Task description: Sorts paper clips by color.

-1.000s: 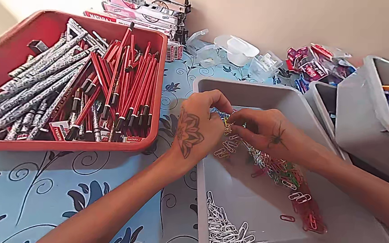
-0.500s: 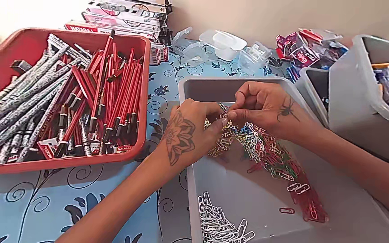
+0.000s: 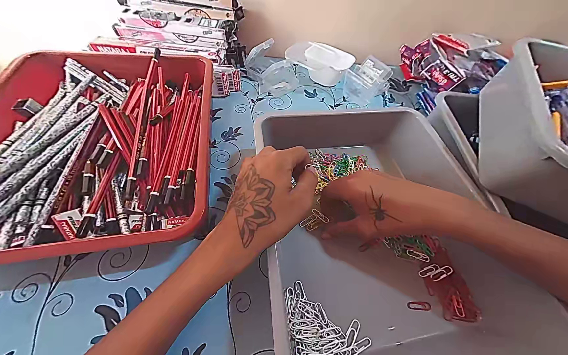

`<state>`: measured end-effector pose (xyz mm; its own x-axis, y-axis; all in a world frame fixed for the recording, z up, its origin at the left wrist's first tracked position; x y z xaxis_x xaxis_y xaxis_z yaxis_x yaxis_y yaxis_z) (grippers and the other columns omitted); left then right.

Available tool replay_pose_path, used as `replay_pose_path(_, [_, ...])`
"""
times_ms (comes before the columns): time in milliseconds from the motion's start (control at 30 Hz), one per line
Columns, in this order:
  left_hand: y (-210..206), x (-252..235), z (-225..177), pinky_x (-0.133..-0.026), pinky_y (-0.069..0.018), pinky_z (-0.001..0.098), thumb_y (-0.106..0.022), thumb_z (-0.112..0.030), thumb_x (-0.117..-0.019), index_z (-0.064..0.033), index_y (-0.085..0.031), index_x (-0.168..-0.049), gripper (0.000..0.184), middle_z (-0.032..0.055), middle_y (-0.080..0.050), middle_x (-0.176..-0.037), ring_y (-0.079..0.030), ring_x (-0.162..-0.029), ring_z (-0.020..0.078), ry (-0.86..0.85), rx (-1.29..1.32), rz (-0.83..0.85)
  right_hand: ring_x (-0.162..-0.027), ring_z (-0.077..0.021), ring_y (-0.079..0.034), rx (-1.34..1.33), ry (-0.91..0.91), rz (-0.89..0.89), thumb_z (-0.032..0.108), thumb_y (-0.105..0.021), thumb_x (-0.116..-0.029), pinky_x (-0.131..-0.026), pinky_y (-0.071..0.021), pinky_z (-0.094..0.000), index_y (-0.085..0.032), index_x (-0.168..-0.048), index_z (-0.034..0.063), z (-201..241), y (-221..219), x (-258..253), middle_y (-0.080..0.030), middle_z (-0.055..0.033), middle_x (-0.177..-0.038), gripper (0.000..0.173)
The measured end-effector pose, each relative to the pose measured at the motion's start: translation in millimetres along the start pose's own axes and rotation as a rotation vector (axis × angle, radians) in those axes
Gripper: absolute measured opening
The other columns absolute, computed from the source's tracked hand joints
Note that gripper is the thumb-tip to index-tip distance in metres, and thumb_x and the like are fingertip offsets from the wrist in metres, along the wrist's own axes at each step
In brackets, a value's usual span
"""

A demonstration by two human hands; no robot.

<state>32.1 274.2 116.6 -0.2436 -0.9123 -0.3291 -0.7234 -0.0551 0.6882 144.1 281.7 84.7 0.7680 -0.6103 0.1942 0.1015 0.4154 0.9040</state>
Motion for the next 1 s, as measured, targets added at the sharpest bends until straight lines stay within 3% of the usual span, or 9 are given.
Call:
replay_pose_path(167, [-0.7, 0.6, 1.1, -0.067, -0.0391, 0.0386, -0.052, -0.023, -0.1016, -0.014, -0.068, -0.09, 0.021, -0.0009, -0.058, -0.072, -0.056, -0.074, 0.015, 0.002, -0.009, 0.009, -0.068, -0.0059, -0.061, -0.008, -0.064, 0.094, 0.031, -0.077, -0.0889, -0.058, -0.0486, -0.0272, -0.07, -0.096, 0.0147, -7.0, -2.3, 1.7, -0.064, 0.0052, -0.074, 0.019])
replay_pose_path(367, [-1.6, 0.0, -1.1, -0.068, -0.0383, 0.0397, -0.053, -0.021, -0.1009, -0.0126, -0.069, -0.091, 0.021, 0.0006, -0.057, -0.073, -0.056, -0.076, 0.0168, -0.023, -0.036, 0.01, -0.061, -0.0062, -0.057, -0.014, -0.053, -0.029, 0.013, -0.072, -0.0895, -0.054, -0.0459, -0.027, -0.068, -0.092, 0.0118, -14.5, 15.8, 6.3, -0.062, 0.0045, -0.071, 0.005])
replay_pose_path(500, [-0.8, -0.1, -0.6, -0.064, -0.0394, 0.0367, -0.054, -0.021, -0.1001, -0.0126, -0.07, -0.09, 0.02, 0.0005, -0.057, -0.071, -0.055, -0.071, 0.015, -0.031, -0.039, 0.001, -0.074, -0.0183, -0.059, 0.048, -0.09, -0.32, 0.018, -0.069, -0.0952, -0.064, -0.0489, -0.0392, -0.063, -0.12, 0.0056, -22.4, 50.4, 12.6, -0.063, -0.0073, -0.094, 0.028])
replay_pose_path(600, [-1.4, 0.7, -0.2, -0.062, -0.0379, 0.0336, -0.054, -0.023, -0.1001, -0.0147, -0.07, -0.089, 0.021, -0.0016, -0.056, -0.071, -0.054, -0.07, 0.0126, -0.018, -0.037, 0.015, -0.07, -0.0069, -0.059, 0.011, 0.046, -0.338, 0.025, -0.068, -0.0954, -0.061, -0.0489, -0.025, -0.07, -0.105, 0.0097, -8.7, 42.4, 9.7, -0.067, -0.0002, -0.086, 0.018])
replay_pose_path(667, [-1.5, 0.4, -1.7, -0.065, -0.0394, 0.0347, -0.055, -0.023, -0.0976, -0.0153, -0.072, -0.088, 0.021, -0.0018, -0.059, -0.075, -0.056, -0.075, 0.0131, -0.048, -0.05, 0.024, -0.074, -0.0073, -0.064, 0.012, 0.096, -0.226, 0.031, -0.07, -0.0934, -0.065, -0.0531, -0.0289, -0.072, -0.099, 0.0125, 0.7, 22.3, 5.5, -0.069, 0.0025, -0.084, 0.02])
replay_pose_path(767, [-8.0, -1.0, -5.9, -0.076, -0.0401, 0.0459, -0.056, -0.024, -0.091, -0.0145, -0.075, -0.086, 0.022, 0.0012, -0.067, -0.083, -0.06, -0.089, 0.0209, -0.153, -0.088, 0.085, -0.077, -0.0128, -0.066, 0.077, 0.103, -0.127, 0.025, -0.069, -0.0932, -0.065, -0.0527, -0.0347, -0.072, -0.094, 0.0112, 4.5, 7.8, 3.4, -0.067, -0.0001, -0.082, 0.014])
replay_pose_path(900, [-14.8, -0.9, -8.1, -0.089, -0.0361, 0.0573, -0.056, -0.027, -0.0901, -0.0174, -0.077, -0.083, 0.024, 0.0009, -0.068, -0.086, -0.062, -0.099, 0.0249, -0.224, -0.147, 0.18, -0.076, -0.0105, -0.065, 0.085, 0.099, -0.127, 0.019, -0.065, -0.0944, -0.064, -0.0517, -0.0313, -0.072, -0.094, 0.011, -1.6, 12.1, 1.6, -0.067, 0.001, -0.082, 0.01])
replay_pose_path(933, [-14.9, -0.6, -7.6, -0.097, -0.0321, 0.0636, -0.056, -0.028, -0.0914, -0.0175, -0.077, -0.085, 0.024, 0.0011, -0.07, -0.089, -0.063, -0.104, 0.0257, -0.22, -0.156, 0.19, -0.077, -0.0094, -0.065, 0.067, 0.104, -0.139, 0.02, -0.064, -0.0958, -0.066, -0.052, -0.0306, -0.072, -0.095, 0.0119, -4.0, 14.6, 1.6, -0.068, 0.0017, -0.083, 0.011])
replay_pose_path(1000, [-15.9, 0.4, -8.4, -0.109, -0.0138, 0.0788, -0.057, -0.027, -0.0931, -0.0148, -0.079, -0.089, 0.025, 0.0044, -0.072, -0.099, -0.062, -0.118, 0.0307, -0.252, -0.174, 0.198, -0.078, -0.0088, -0.066, 0.044, 0.093, -0.184, 0.021, -0.064, -0.0968, -0.068, -0.0523, -0.031, -0.073, -0.097, 0.0123, -7.9, 21.9, 2.3, -0.07, 0.0018, -0.085, 0.013])
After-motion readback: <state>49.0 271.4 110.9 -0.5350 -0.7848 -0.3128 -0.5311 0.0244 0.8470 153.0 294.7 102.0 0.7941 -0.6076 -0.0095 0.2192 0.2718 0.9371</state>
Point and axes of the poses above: each hand's wrist, its own x-axis away from the middle knuckle, its own y-axis out of the back of the hand, z = x × y, the point moved 10 cm from there along -x, towards the middle knuckle
